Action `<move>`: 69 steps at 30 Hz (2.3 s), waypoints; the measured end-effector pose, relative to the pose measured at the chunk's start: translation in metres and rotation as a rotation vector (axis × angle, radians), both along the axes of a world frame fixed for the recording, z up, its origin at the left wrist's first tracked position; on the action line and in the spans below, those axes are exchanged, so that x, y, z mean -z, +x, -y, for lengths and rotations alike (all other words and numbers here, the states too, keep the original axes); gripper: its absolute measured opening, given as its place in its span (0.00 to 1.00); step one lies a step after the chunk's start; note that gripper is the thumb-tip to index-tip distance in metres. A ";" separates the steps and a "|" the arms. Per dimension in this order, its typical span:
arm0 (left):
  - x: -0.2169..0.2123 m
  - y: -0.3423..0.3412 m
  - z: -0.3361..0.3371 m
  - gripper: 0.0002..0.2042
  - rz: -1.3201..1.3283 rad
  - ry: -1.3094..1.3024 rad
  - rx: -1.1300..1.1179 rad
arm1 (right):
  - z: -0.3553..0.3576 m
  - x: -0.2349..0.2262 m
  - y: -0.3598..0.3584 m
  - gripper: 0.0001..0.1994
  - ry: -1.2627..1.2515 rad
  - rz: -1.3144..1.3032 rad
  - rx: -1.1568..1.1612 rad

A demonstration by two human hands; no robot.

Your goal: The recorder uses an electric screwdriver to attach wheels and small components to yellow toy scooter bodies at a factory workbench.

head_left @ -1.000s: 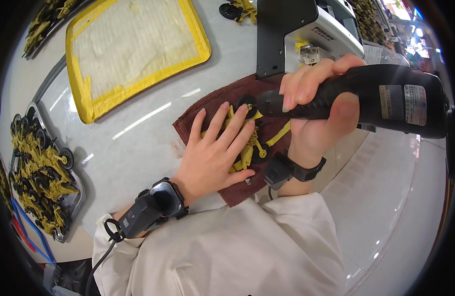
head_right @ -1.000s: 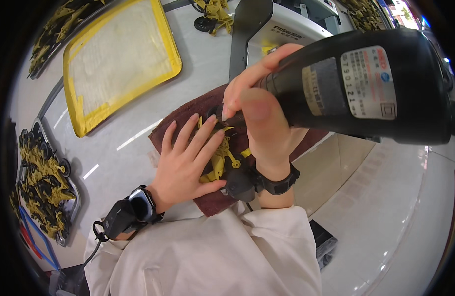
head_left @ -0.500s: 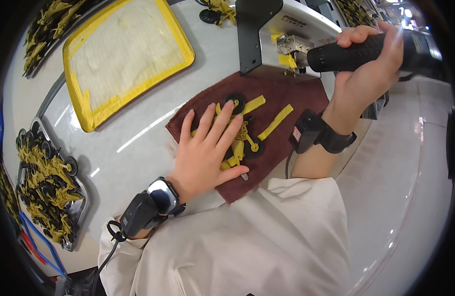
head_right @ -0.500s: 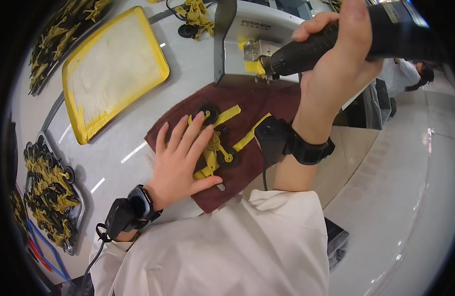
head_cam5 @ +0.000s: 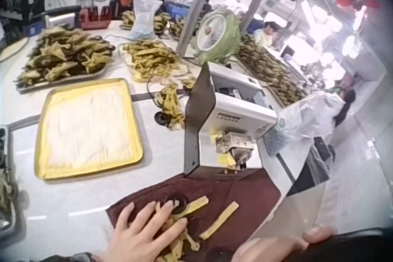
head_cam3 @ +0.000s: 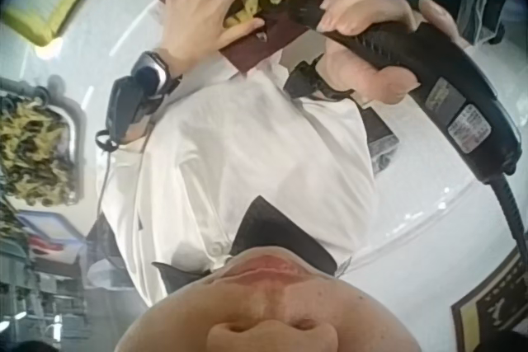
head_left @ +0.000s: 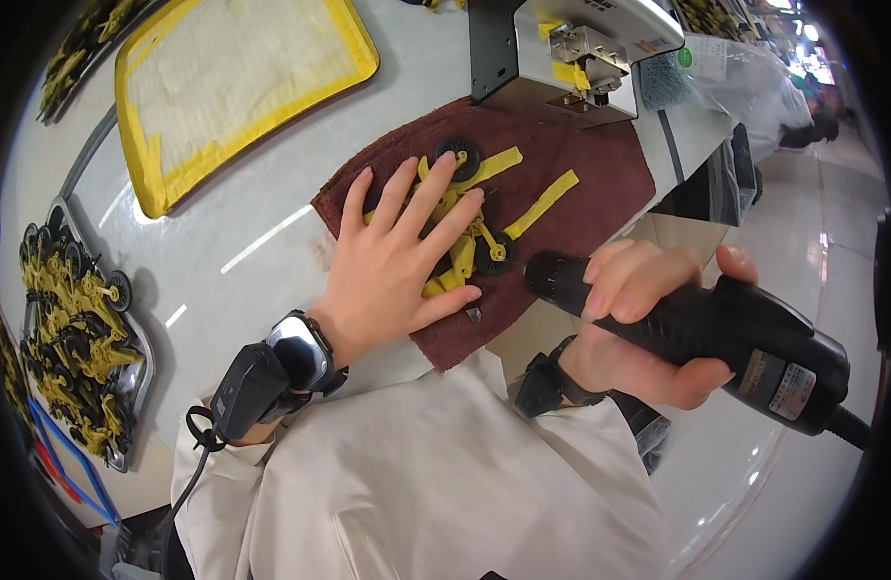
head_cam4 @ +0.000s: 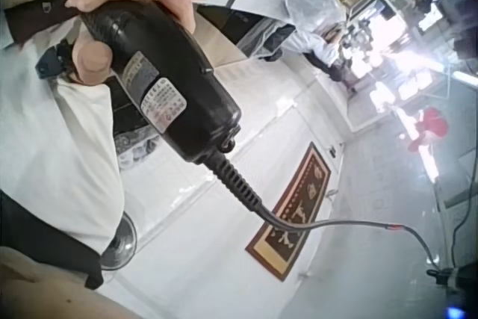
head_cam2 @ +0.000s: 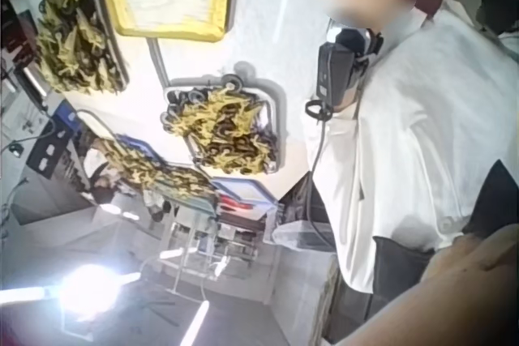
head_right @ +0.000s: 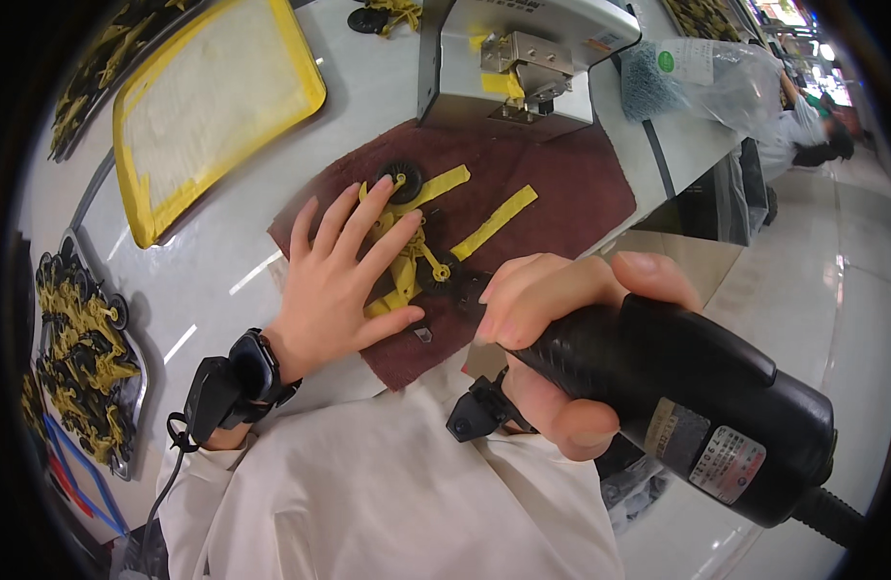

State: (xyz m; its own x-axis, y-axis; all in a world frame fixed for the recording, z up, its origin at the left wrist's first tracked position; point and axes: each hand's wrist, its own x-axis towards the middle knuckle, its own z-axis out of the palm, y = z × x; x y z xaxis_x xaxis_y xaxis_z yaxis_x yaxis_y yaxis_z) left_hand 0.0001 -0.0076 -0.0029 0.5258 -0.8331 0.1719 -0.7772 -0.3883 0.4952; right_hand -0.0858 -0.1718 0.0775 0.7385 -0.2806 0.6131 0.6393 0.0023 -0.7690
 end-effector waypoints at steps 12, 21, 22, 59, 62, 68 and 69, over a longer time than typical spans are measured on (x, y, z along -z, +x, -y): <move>0.002 0.001 0.002 0.35 -0.019 0.004 -0.005 | 0.014 0.016 0.016 0.29 -0.055 -0.065 -0.224; 0.001 0.002 0.001 0.33 -0.041 -0.013 -0.011 | 0.038 -0.048 0.055 0.29 0.007 0.049 0.325; 0.001 0.003 0.001 0.33 -0.039 -0.010 -0.015 | 0.049 -0.058 0.067 0.28 -0.040 0.048 0.348; -0.005 -0.016 -0.012 0.36 -0.048 -0.274 -0.089 | -0.019 -0.011 -0.002 0.26 0.203 -0.013 0.190; -0.029 -0.024 -0.044 0.36 -0.069 -0.304 -0.093 | 0.013 -0.035 0.003 0.25 0.256 -0.042 0.434; -0.075 -0.026 -0.243 0.32 0.406 -0.253 -0.948 | 0.060 -0.002 0.027 0.21 0.378 -0.163 0.517; -0.061 -0.020 -0.276 0.32 0.464 -0.195 -1.110 | 0.053 -0.001 0.033 0.21 0.349 -0.205 0.553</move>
State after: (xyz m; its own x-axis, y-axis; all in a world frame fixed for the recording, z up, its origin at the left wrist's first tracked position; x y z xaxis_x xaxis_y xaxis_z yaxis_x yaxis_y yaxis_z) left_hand -0.0199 0.2688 0.0580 0.7914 0.0912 0.6044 -0.1884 -0.9043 0.3831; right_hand -0.0526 -0.2245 0.0788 0.5213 -0.8057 0.2813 0.4594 -0.0129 -0.8881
